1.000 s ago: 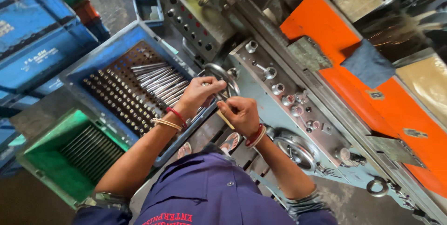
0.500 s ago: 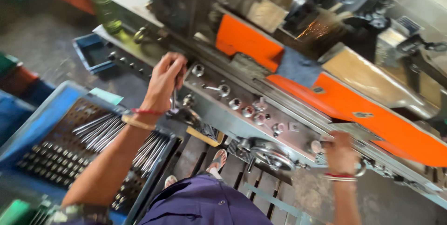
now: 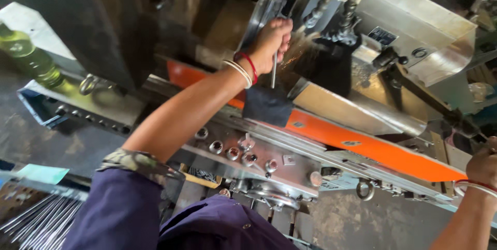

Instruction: The person repeatedly picks up metal rods from a blue tray, inserts them into a grinding machine, and operates a lever to process them. The person then removes the processed rods and places them back into the tray. This cycle is repeated continuously throughout the clip.

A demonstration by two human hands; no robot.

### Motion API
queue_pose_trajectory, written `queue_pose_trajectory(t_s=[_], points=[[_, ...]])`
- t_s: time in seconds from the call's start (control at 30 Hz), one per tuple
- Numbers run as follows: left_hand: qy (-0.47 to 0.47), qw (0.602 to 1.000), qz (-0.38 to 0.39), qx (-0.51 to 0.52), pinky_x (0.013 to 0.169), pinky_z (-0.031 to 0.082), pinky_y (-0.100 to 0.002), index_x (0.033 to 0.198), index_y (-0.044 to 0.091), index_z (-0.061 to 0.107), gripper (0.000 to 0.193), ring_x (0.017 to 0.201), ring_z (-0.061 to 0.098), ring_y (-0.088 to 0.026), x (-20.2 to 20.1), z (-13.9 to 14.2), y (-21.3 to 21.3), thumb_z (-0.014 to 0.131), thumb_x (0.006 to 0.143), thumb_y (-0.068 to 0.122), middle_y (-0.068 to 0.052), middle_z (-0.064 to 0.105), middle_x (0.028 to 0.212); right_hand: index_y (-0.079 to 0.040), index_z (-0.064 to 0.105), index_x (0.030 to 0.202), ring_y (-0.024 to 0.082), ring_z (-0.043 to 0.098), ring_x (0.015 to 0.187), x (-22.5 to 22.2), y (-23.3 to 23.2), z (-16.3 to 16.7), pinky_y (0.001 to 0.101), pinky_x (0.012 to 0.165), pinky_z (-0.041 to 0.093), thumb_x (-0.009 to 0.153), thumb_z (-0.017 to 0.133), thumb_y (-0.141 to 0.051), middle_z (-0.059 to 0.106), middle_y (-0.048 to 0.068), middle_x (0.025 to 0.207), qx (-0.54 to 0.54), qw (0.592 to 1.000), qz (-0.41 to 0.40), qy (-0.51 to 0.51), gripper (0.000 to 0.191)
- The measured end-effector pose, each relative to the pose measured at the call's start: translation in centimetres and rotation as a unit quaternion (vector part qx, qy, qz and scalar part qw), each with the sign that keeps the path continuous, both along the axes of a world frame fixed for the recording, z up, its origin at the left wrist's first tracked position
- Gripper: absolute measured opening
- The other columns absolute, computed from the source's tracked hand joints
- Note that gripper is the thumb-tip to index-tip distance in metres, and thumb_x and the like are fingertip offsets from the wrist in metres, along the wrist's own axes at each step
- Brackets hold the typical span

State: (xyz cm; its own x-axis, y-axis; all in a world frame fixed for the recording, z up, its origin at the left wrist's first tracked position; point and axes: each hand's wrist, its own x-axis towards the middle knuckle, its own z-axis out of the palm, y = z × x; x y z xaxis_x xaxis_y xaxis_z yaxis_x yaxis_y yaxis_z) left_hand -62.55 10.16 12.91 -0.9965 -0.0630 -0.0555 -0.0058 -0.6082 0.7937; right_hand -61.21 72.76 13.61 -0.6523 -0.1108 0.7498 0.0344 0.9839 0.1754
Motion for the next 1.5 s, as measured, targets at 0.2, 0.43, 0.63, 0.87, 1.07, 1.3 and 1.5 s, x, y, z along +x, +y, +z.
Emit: queue_pose_trajectory(t_s=[0.2, 0.43, 0.63, 0.87, 1.07, 1.3, 1.5], points=[[-0.094, 0.995, 0.001, -0.041, 0.042, 0.030, -0.029, 0.099, 0.024, 0.059, 0.009, 0.050, 0.044, -0.009, -8.5, -8.0, 5.5, 0.066, 0.093, 0.024, 0.005, 0.051, 0.068, 0.005, 0.070, 0.093, 0.041, 0.067, 0.072, -5.2, 1.4, 1.0, 0.0458, 0.064, 0.051, 0.121, 0.038, -0.031, 0.067, 0.025, 0.079, -0.033, 0.983, -0.110, -0.141, 0.056], [-0.069, 0.969, -0.056, -0.233, 0.045, 0.044, -0.030, 0.092, 0.013, 0.063, 0.010, 0.056, 0.056, -0.012, -9.9, -13.7, 7.6, 0.068, 0.091, 0.021, -0.001, 0.059, 0.073, 0.010, 0.075, 0.090, 0.051, 0.069, 0.081, -7.9, 1.1, 0.5, 0.0538, 0.067, 0.053, 0.125, 0.035, -0.043, 0.069, 0.036, 0.083, -0.057, 0.963, -0.160, -0.210, 0.075], [-0.127, 0.936, -0.194, -0.266, 0.043, 0.044, -0.033, 0.086, 0.011, 0.065, 0.008, 0.051, 0.053, -0.015, -8.6, -14.8, 8.2, 0.069, 0.086, 0.017, -0.003, 0.058, 0.068, 0.011, 0.074, 0.092, 0.052, 0.068, 0.083, -7.7, 2.0, -1.0, 0.0546, 0.070, 0.053, 0.126, 0.032, -0.033, 0.069, 0.035, 0.081, -0.097, 0.971, -0.118, -0.186, 0.069], [-0.046, 0.950, -0.182, -0.249, 0.046, 0.042, -0.032, 0.080, 0.004, 0.065, 0.012, 0.054, 0.057, -0.017, -8.5, -14.7, 7.7, 0.067, 0.089, 0.013, -0.008, 0.062, 0.066, 0.009, 0.074, 0.095, 0.050, 0.068, 0.081, -7.6, 2.3, -1.7, 0.0526, 0.072, 0.053, 0.118, 0.029, -0.030, 0.069, 0.032, 0.081, -0.067, 0.978, -0.100, -0.168, 0.064], [-0.036, 0.977, 0.036, -0.206, 0.053, 0.046, -0.034, 0.080, 0.009, 0.064, 0.011, 0.061, 0.058, -0.017, -12.4, -12.8, 8.8, 0.065, 0.088, 0.017, -0.003, 0.060, 0.068, 0.006, 0.077, 0.090, 0.051, 0.068, 0.084, -7.5, 2.2, -1.1, 0.0565, 0.070, 0.052, 0.120, 0.030, -0.039, 0.070, 0.032, 0.085, -0.071, 0.969, -0.156, -0.179, 0.072], [-0.142, 0.984, 0.088, -0.066, 0.056, 0.045, -0.038, 0.085, 0.003, 0.064, 0.025, 0.060, 0.056, -0.022, -16.6, -8.6, 9.6, 0.066, 0.091, 0.027, -0.009, 0.057, 0.066, -0.001, 0.079, 0.083, 0.040, 0.074, 0.079, -8.2, 4.1, -2.1, 0.0478, 0.071, 0.052, 0.116, 0.025, -0.043, 0.076, 0.024, 0.078, 0.068, 0.955, -0.238, -0.165, 0.076], [-0.196, 0.959, 0.163, 0.126, 0.058, 0.043, -0.036, 0.094, 0.008, 0.066, 0.026, 0.062, 0.053, -0.017, -18.9, -7.6, 9.7, 0.068, 0.091, 0.033, -0.004, 0.057, 0.072, -0.007, 0.081, 0.082, 0.038, 0.074, 0.080, -8.6, 4.4, -2.5, 0.0471, 0.070, 0.050, 0.117, 0.021, -0.043, 0.076, 0.020, 0.074, 0.097, 0.939, -0.285, -0.164, 0.078]])
